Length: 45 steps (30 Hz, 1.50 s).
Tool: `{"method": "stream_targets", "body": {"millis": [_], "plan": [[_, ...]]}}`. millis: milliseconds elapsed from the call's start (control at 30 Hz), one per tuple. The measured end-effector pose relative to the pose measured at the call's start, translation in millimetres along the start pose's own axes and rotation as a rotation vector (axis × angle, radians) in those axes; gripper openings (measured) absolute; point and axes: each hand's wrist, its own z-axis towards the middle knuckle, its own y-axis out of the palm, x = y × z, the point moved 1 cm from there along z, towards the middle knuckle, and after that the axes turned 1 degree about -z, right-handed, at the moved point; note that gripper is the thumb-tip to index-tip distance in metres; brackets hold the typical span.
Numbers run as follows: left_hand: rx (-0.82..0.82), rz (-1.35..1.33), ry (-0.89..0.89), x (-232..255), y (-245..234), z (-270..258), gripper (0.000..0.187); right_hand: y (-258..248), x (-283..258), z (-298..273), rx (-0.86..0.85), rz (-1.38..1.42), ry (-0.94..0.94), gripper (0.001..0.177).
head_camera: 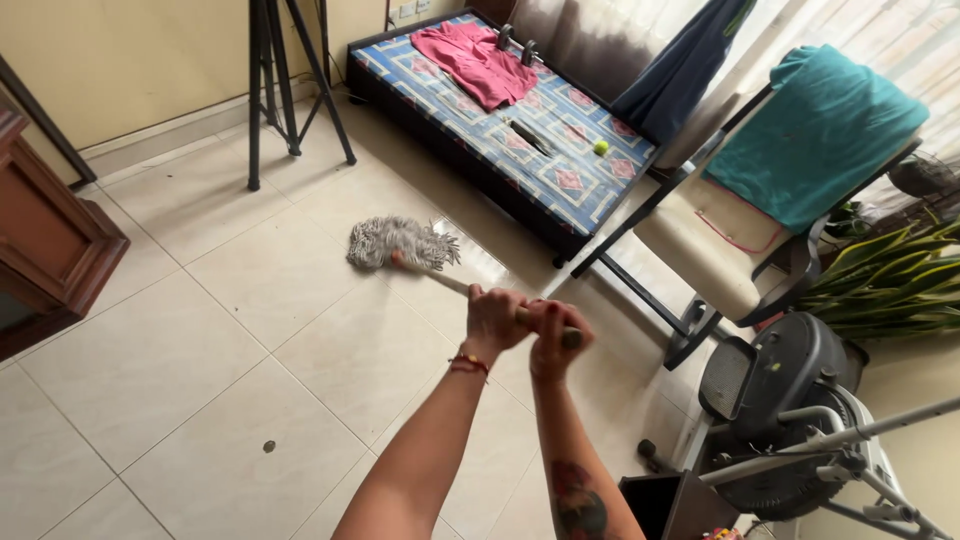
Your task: The person moves a chair, rinses a mop in a bucket, and mops the tiled floor of the house.
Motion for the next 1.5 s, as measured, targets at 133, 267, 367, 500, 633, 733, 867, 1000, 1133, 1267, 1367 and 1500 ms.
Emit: {"method": "stream_targets", "body": {"millis": [133,267,367,500,633,733,867,1000,1133,1267,1367,1500], "plan": [[-0.330,0.266,-0.052,-92,37,-7,0.016,-10,78,-71,-0.177,-0.271,0.263,0.022],[-0.452,0.281,-0.118,-121,21,-39,0.012,34,2,-79,-0.416,-0.403,0.172,0.018],[-0.386,0.279,-0.076,-93,-15,-46,0.009,37,-17,-62,-0.477,-0.339,0.062,0.018],[-0.243,0.219,-0.013,16,-104,-35,0.031,42,-50,-12,-0.308,-0.363,-0.054,0.024],[0.051,0.086,-0.061,31,-112,-18,0.029,84,-103,27,-0.085,-0.022,-0.035,0.026],[0.122,0.027,-0.053,14,-96,-17,0.031,87,-77,18,-0.035,0.132,0.043,0.029],[0.119,0.007,-0.023,-21,-98,-4,0.039,90,-8,-2,-0.041,0.268,0.115,0.034],[0.044,0.120,-0.067,-107,-64,21,0.036,105,66,-23,-0.044,-0.036,0.063,0.029],[-0.145,0.121,-0.190,-201,-40,-2,0.045,120,136,-83,-0.202,-0.196,0.399,0.019],[-0.313,0.171,-0.337,-236,-47,-42,0.038,141,129,-130,-0.314,-0.049,0.469,0.023],[-0.195,0.199,-0.135,-206,-80,-38,0.028,138,116,-133,-0.244,-0.098,0.489,0.029],[-0.099,0.029,0.011,-140,-95,-22,0.023,120,47,-83,-0.241,-0.127,0.435,0.027]]}}
